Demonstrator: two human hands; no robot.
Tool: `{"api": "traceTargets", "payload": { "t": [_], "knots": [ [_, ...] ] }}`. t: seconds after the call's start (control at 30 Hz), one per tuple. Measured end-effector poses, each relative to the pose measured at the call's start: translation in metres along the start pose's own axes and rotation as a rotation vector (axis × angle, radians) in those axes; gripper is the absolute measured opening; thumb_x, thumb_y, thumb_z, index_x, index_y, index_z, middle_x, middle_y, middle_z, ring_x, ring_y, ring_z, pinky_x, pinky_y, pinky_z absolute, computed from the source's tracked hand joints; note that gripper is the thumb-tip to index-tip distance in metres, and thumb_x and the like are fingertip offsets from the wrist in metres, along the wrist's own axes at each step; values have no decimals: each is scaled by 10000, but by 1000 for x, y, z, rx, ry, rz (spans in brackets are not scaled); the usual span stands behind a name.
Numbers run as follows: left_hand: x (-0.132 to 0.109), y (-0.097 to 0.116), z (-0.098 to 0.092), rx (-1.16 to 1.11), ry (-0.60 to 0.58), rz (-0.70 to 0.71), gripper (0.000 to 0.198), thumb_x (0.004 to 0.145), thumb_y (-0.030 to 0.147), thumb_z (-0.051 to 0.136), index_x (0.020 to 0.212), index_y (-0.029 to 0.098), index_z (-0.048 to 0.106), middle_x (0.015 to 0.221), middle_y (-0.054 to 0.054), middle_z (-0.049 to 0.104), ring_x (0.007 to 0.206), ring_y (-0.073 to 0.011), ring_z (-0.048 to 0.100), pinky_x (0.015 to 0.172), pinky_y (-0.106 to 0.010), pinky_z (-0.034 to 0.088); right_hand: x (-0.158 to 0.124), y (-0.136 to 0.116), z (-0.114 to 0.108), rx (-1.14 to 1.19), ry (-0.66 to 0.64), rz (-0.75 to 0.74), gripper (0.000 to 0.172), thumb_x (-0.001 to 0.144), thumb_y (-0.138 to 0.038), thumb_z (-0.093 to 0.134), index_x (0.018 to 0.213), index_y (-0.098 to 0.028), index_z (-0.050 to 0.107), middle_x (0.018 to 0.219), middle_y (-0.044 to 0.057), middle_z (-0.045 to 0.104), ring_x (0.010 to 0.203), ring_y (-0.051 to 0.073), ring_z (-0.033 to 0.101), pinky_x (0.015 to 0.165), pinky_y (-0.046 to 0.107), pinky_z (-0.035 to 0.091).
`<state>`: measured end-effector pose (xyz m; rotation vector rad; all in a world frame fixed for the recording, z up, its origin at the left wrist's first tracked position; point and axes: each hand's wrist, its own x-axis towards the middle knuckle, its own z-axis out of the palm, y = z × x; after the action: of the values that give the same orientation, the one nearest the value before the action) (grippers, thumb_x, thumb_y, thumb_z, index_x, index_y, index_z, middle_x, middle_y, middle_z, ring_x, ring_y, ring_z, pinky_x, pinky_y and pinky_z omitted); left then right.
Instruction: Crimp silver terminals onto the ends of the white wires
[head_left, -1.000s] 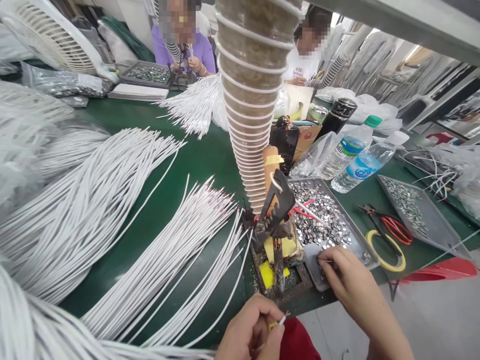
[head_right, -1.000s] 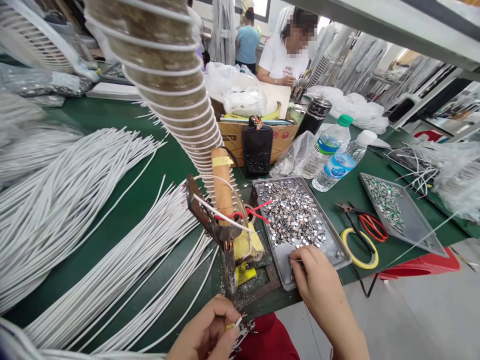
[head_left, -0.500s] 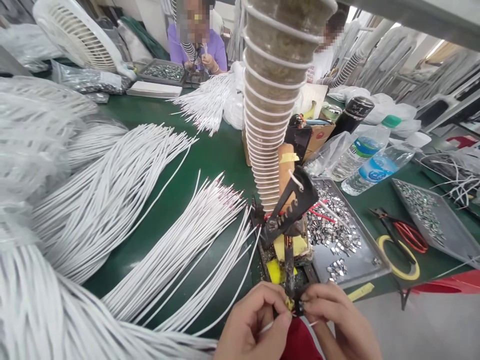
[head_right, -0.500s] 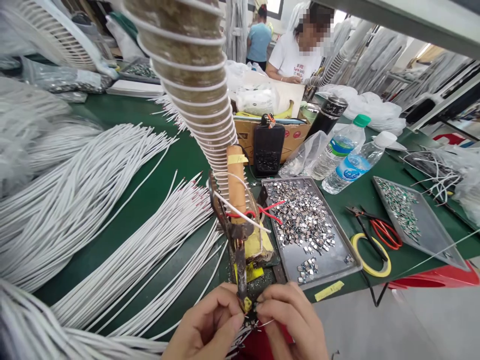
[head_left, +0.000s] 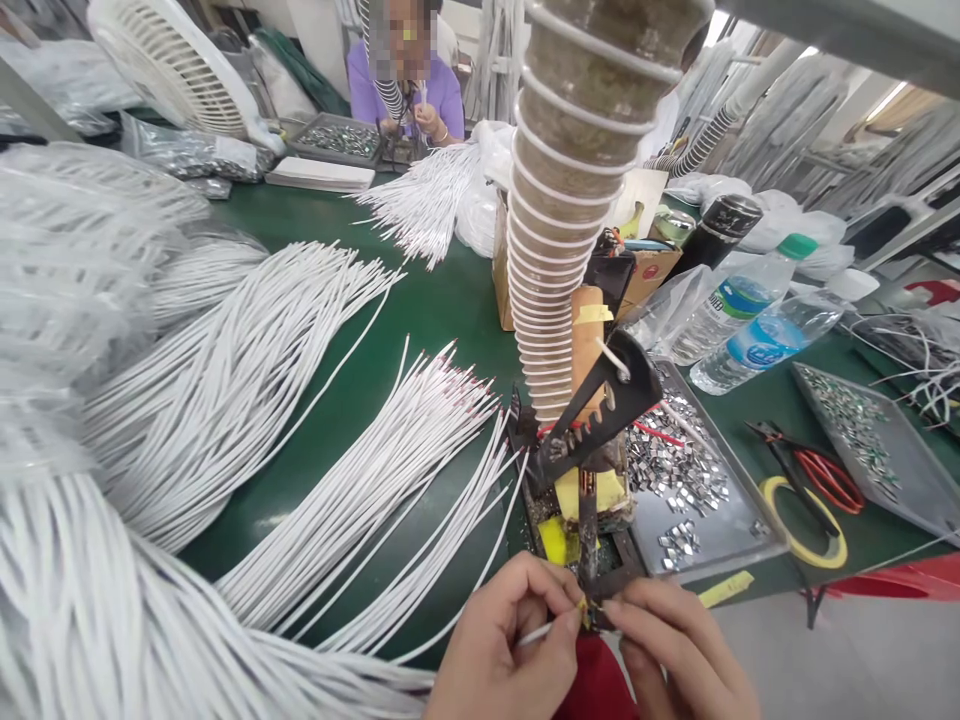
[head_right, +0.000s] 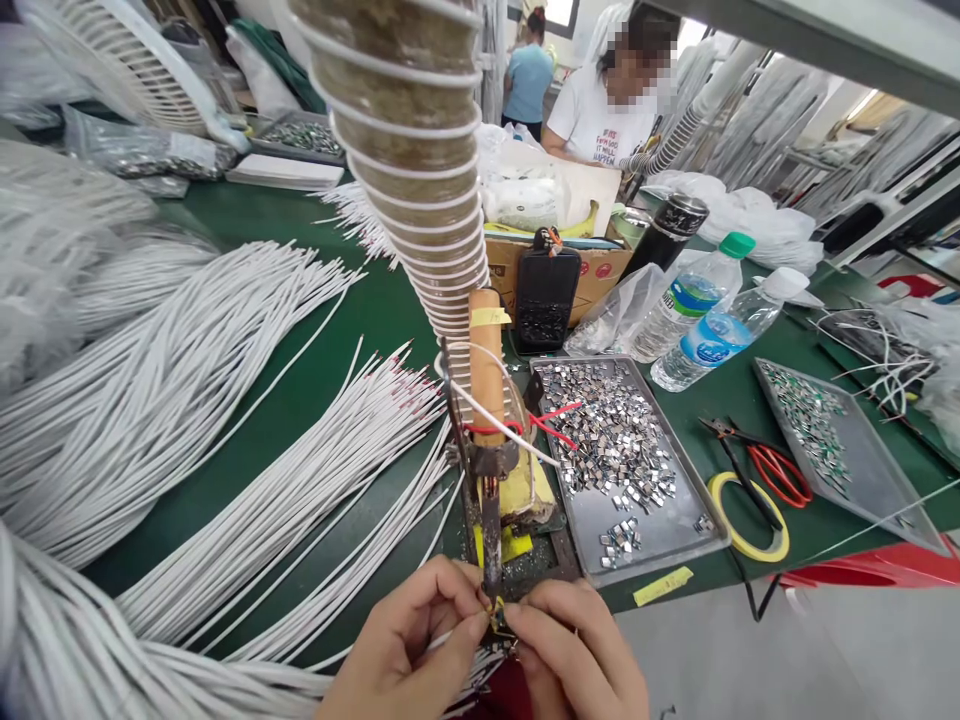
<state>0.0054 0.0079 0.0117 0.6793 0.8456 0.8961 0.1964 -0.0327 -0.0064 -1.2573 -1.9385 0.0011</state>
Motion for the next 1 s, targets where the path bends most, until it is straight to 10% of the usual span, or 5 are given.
{"api": "traceTargets", "payload": {
  "t": [0.47, 1.0],
  "knots": [
    [7, -5, -7, -87, -32, -3, 269, 900, 341, 862, 794, 174, 679, 922, -20, 738, 753, -135, 602, 701, -215, 446, -1, 5, 6, -44, 62, -73, 205, 909, -76, 688, 1040, -233, 680, 886, 43, 850, 768, 177, 851, 779, 260, 710],
    [-1, 4, 1, 61, 44, 37, 142, 845, 117, 773, 752, 182, 688, 886, -20, 744, 754, -137, 666, 734, -190, 518, 1, -11, 23, -25, 205, 77, 165, 934, -93, 657, 1041, -218, 678, 1073, 57, 627, 875, 130, 685, 666, 197, 643]
  ]
}}
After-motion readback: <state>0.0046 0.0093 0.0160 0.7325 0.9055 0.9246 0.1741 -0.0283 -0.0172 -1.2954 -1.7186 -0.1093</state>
